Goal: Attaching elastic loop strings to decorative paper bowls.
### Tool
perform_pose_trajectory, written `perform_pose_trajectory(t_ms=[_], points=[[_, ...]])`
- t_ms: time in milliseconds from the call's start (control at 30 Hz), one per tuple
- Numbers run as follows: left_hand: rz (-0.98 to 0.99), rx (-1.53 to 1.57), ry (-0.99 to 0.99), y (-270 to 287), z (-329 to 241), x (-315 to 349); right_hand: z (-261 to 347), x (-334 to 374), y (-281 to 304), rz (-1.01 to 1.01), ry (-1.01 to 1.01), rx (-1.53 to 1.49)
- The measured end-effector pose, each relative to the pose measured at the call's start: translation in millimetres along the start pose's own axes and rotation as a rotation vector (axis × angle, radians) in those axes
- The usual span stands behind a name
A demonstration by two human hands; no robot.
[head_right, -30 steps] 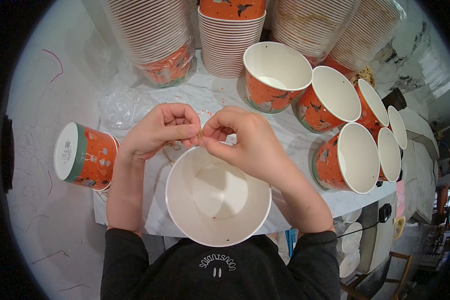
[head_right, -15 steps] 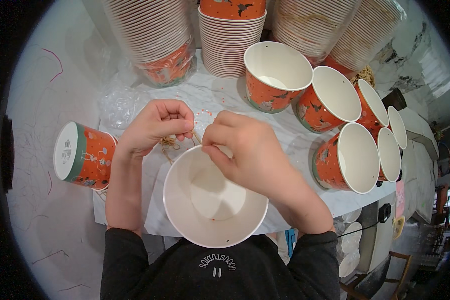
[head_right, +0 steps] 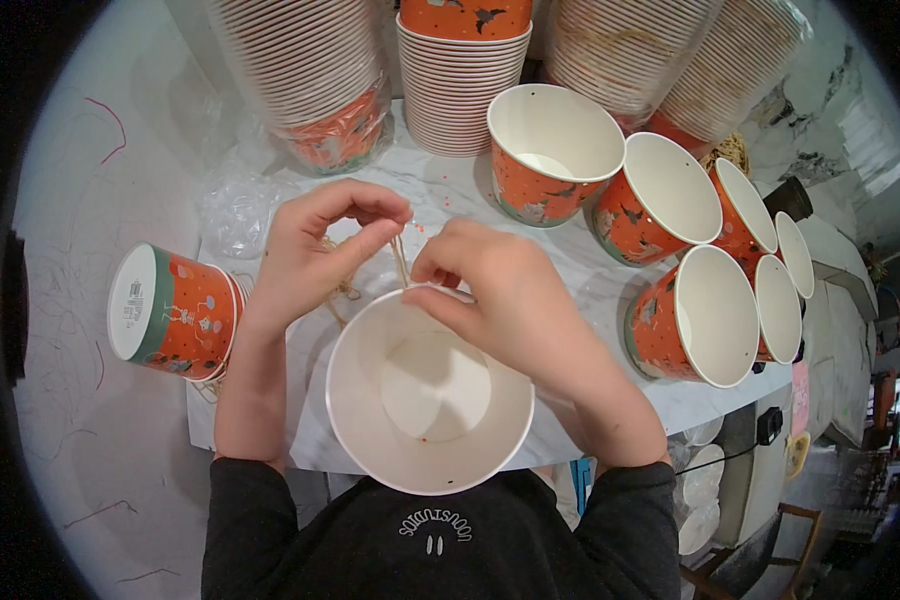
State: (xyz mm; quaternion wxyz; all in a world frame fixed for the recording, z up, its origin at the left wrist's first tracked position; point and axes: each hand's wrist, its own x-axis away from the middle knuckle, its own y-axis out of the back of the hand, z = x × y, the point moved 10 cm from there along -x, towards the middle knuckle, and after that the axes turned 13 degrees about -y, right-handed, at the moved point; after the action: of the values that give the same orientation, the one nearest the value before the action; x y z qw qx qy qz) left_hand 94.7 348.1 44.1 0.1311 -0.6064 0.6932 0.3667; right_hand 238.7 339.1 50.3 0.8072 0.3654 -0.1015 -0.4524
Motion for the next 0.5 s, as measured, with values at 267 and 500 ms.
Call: perform_pose_trajectory(t_ms=[267, 500], points=[[-0.215, 0.104, -0.059, 2.2, -9.6, 1.2, -19.4, -12.6, 2.9, -0.160, -0.062, -0.361], [-0.284, 0.266, -0.120, 1.4, -22.2, 3.4, -16.2, -9.2, -3.4, -0.147, -0.126, -0.460]])
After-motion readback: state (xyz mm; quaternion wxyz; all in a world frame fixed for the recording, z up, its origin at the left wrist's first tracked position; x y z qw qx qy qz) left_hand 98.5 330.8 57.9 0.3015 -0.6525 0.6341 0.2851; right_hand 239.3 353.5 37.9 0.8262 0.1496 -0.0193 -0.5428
